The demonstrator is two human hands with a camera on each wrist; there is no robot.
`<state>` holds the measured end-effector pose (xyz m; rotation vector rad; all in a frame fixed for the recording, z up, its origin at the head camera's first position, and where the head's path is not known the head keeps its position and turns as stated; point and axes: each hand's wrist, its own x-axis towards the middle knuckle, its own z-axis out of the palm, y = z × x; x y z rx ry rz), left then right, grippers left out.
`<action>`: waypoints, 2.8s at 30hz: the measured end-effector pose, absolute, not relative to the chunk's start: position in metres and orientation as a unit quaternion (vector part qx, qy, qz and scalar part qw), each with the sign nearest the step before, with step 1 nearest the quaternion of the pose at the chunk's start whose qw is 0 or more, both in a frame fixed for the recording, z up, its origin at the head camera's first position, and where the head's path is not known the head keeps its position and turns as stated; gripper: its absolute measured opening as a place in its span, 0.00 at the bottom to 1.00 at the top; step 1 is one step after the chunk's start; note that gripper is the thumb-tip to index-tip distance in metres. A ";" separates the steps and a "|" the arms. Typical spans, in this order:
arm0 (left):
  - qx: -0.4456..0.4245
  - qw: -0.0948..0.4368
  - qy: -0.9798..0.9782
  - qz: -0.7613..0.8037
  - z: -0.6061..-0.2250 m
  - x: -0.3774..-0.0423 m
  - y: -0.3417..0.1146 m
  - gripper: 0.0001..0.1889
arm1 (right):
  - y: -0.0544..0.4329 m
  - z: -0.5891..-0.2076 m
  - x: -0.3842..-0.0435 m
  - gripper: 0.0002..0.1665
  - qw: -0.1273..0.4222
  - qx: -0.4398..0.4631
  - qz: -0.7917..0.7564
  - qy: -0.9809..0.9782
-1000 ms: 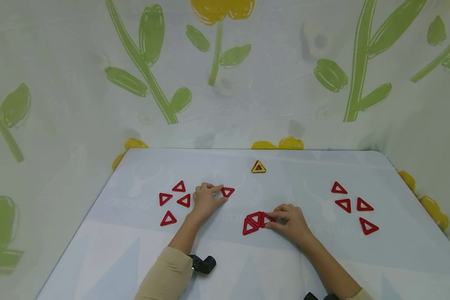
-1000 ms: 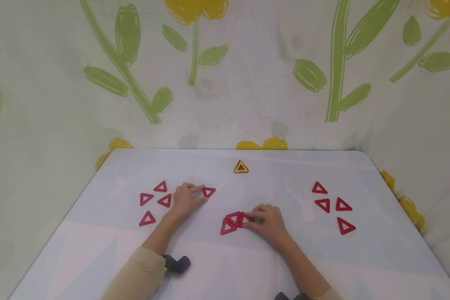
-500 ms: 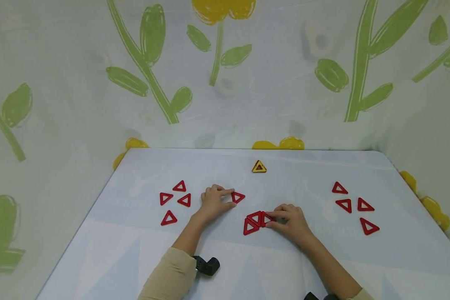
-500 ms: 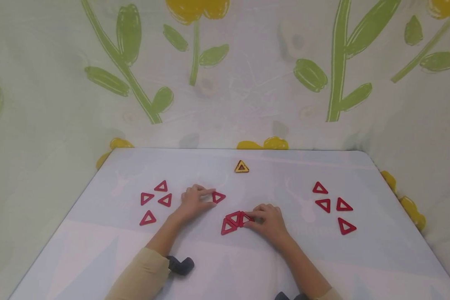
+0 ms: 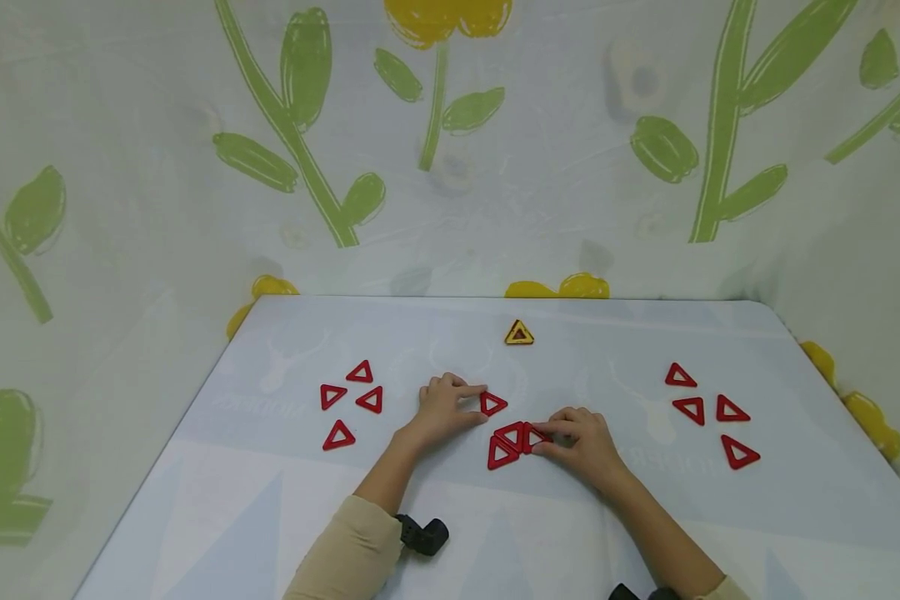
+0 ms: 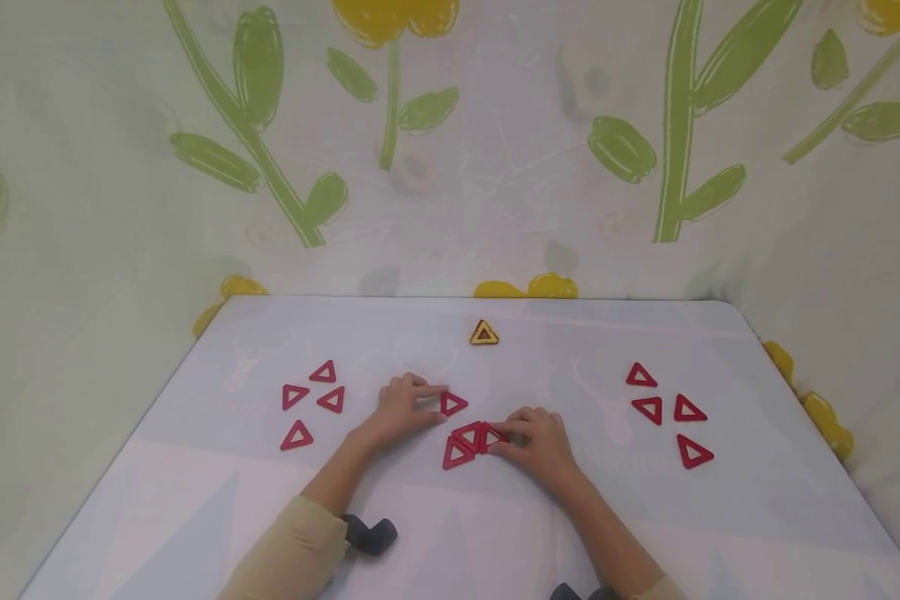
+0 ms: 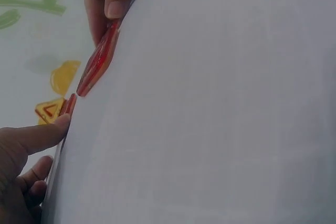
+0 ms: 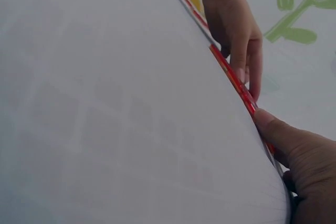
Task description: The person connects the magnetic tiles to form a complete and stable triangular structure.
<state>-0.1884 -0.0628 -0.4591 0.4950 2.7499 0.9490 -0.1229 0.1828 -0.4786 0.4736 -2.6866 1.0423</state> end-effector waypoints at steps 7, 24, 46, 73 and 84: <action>0.198 0.104 0.923 0.314 -0.459 -0.188 -0.059 0.26 | 0.182 -0.480 -0.123 0.18 0.115 0.166 0.347 -0.916; 0.242 0.109 0.915 0.305 -0.469 -0.185 -0.061 0.26 | 0.181 -0.480 -0.121 0.19 0.120 0.173 0.336 -0.918; 0.215 -0.070 0.923 0.312 -0.477 -0.161 -0.051 0.23 | 0.179 -0.482 -0.124 0.28 0.146 0.128 0.322 -0.926; 0.123 -0.016 0.914 0.387 -0.471 -0.159 -0.047 0.20 | 0.175 -0.474 -0.125 0.28 0.093 0.018 0.381 -0.920; 0.180 0.003 0.884 0.432 -0.470 -0.159 -0.047 0.12 | 0.177 -0.477 -0.127 0.15 0.120 0.067 0.395 -0.908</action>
